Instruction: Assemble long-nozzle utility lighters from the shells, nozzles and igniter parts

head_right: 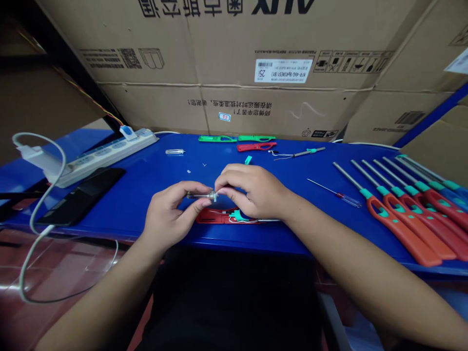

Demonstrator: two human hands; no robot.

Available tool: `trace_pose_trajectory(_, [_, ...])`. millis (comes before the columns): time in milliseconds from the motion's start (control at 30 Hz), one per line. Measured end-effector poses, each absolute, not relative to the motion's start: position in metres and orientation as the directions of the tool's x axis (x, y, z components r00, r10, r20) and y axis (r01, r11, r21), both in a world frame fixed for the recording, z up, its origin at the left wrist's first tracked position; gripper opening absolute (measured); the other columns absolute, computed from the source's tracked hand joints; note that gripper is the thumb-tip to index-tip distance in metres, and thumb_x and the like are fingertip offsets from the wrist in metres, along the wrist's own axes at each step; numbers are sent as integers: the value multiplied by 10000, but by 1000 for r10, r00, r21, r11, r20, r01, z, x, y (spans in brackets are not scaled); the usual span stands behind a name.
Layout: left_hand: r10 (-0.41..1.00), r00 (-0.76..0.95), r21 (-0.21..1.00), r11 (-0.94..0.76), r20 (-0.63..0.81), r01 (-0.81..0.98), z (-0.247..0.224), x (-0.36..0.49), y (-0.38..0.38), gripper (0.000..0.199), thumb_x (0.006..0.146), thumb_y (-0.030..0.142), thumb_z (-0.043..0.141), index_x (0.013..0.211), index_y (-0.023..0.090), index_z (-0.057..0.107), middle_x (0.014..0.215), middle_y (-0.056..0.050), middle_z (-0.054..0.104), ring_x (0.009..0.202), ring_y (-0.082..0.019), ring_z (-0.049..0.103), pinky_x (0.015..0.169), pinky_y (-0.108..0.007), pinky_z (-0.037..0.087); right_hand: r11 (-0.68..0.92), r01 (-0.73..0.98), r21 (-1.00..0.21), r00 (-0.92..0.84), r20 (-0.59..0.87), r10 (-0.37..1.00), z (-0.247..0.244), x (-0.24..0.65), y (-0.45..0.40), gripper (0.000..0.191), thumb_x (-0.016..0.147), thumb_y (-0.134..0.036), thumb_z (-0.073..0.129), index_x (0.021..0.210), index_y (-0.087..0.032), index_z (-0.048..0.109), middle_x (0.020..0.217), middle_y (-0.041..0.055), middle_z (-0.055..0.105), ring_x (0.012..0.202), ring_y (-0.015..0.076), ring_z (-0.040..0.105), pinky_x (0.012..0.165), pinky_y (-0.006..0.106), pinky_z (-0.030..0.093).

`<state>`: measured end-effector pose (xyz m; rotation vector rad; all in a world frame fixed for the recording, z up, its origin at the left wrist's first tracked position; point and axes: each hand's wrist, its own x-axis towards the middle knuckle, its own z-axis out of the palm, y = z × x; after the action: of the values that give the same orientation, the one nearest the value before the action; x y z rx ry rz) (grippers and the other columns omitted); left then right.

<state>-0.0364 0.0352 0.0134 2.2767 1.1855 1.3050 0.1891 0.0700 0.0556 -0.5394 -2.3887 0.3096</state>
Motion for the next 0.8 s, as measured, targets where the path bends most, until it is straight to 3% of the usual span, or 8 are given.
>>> trace_pose_trajectory(233, [711, 261, 542, -679, 653, 495, 13, -35, 36, 108, 906, 234, 693, 1007, 201, 676, 969, -5, 767, 847, -130, 722, 806, -229, 570, 870, 282, -404, -639, 597, 484, 53, 186, 71, 85, 941, -181, 578, 924, -188, 661, 860, 30, 693, 775, 139, 634, 734, 277, 498])
trace_pose_trajectory(800, [699, 211, 524, -671, 683, 525, 13, -33, 32, 104, 868, 150, 705, 958, 200, 684, 922, 16, 759, 813, -121, 711, 804, -222, 562, 836, 213, -506, -622, 589, 516, 46, 180, 73, 99, 913, -167, 615, 852, -166, 692, 796, 17, 700, 713, 105, 630, 695, 231, 496])
